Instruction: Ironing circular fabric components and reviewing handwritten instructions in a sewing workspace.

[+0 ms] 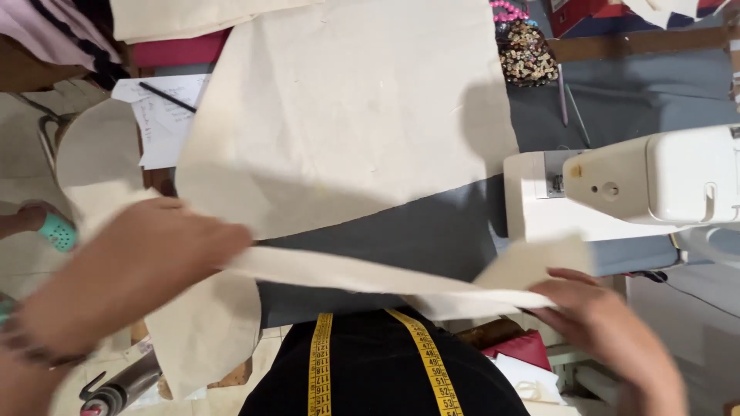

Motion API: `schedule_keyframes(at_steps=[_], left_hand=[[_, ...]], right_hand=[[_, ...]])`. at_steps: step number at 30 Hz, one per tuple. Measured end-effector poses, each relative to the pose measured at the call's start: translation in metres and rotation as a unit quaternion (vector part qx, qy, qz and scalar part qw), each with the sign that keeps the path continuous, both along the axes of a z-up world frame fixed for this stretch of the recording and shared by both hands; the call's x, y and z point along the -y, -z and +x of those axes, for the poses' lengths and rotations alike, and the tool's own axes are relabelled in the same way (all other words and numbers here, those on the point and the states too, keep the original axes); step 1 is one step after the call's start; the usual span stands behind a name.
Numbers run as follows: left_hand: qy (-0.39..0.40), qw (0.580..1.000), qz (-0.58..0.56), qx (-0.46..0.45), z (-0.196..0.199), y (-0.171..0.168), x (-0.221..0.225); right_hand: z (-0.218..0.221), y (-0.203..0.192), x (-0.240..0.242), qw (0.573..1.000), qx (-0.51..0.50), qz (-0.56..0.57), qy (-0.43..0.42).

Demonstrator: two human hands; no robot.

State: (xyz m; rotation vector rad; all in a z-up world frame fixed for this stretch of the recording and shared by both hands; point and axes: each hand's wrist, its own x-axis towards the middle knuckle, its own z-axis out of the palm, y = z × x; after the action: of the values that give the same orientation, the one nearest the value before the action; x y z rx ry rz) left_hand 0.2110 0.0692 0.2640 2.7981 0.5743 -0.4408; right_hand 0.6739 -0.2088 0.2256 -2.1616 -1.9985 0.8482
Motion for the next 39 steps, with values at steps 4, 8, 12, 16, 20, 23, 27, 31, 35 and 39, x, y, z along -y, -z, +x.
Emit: schedule_keyframes(at_steps=[4, 8, 12, 16, 20, 23, 27, 31, 35, 39], left_hand=[[-0.219, 0.936, -0.052, -0.270, -0.015, -0.031, -0.038], [-0.239, 0.955, -0.140, -0.109, -0.040, 0.061, -0.104], [-0.247, 0.958, -0.113, -0.089, -0.055, 0.193, -0.170], [-0.300, 0.933, -0.107, -0.169, -0.055, 0.216, -0.188], [-0.278, 0.936, -0.140, -0.164, -0.056, 0.177, -0.191], [-0.264, 0.950, -0.092, -0.141, -0.058, 0.189, -0.200], [-0.318, 0.936, -0.106, -0.106, -0.041, 0.201, -0.186], [-0.167, 0.934, 0.301, 0.095, 0.025, 0.231, -0.104], [-0.141, 0.978, 0.059, 0.139, 0.116, 0.196, 0.033], [-0.215, 0.976, -0.039, 0.025, 0.112, 0.247, 0.048]], right_hand=[[-0.016, -0.050, -0.057, 1.000, 0.010, -0.023, 0.006], [-0.021, 0.016, -0.157, 0.973, 0.081, -0.203, -0.078], [0.021, 0.161, -0.197, 0.973, 0.074, -0.193, -0.104], [0.021, 0.175, -0.199, 0.949, 0.158, -0.263, -0.068], [0.026, 0.139, -0.200, 0.962, 0.148, -0.231, -0.009], [0.044, 0.169, -0.211, 0.952, 0.212, -0.218, 0.020], [0.052, 0.209, -0.211, 0.957, 0.197, -0.208, 0.050], [-0.056, 0.198, -0.172, 0.975, 0.159, 0.152, -0.011], [-0.164, 0.176, -0.161, 0.967, 0.052, 0.221, -0.118], [-0.117, 0.240, -0.130, 0.974, 0.106, 0.191, -0.053]])
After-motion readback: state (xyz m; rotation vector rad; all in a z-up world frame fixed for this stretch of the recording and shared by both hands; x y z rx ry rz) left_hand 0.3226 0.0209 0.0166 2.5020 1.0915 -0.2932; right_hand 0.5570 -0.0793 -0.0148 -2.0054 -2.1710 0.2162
